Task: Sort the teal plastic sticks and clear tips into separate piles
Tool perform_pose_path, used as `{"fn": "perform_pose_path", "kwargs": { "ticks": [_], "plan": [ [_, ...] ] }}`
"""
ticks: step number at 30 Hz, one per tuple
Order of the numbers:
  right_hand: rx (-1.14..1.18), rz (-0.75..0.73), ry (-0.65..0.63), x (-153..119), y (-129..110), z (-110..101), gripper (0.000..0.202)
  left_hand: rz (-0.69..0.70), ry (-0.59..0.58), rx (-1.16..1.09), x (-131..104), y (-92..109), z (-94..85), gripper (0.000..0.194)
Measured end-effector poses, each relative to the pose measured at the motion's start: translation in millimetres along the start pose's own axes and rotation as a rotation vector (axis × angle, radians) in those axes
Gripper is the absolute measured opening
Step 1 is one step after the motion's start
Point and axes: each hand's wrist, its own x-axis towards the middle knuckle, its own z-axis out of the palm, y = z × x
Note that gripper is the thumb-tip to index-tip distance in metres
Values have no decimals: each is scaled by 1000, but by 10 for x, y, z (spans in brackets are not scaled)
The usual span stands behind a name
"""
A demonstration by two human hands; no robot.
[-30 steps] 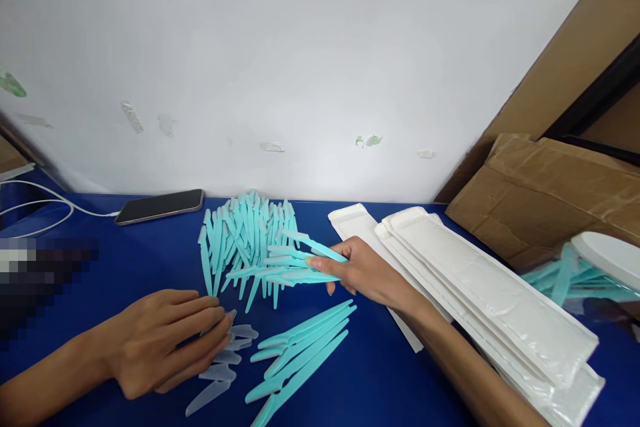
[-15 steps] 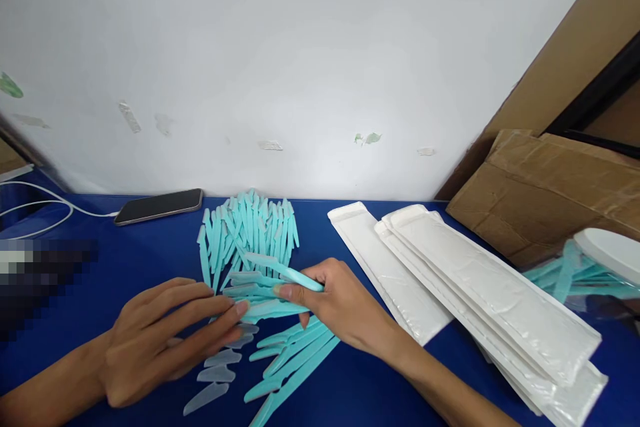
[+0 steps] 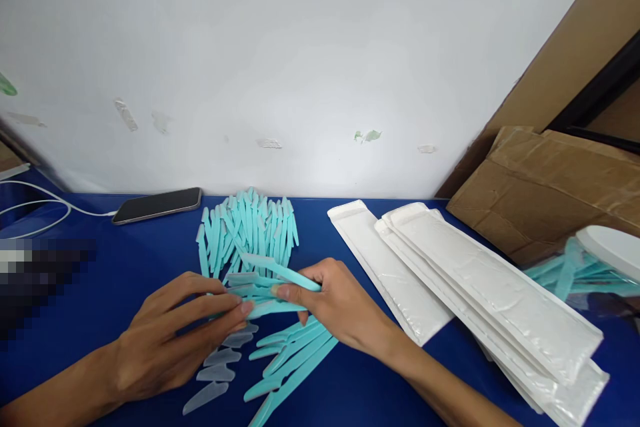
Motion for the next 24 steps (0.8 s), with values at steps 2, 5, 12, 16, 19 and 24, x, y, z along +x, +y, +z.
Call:
{"fn": "perform_pose_path", "kwargs": {
  "ticks": [2,5,12,16,19,24],
  "plan": [
    [13,9,28,11,-29,-87,51,-28,7,3,25,-33,-45,31],
    [-29,21,87,34,-44,-240,53,-34,54,11,50,-95,-126,28],
    [-84,-12,102,47,-27,-355,55,42,-6,-204,53,-51,-136,22],
    [-98,-18,61,16,-74,-299,52,-67,99,-226,54,-29,-159,27],
    [-118,-24,37,-9,-121,-249,49,-279,127,-211,98,-70,-179,31],
    [-72,-41,-13,-46,-158,-122,44,-650,-105,-470,149,-89,-119,33]
  ]
}}
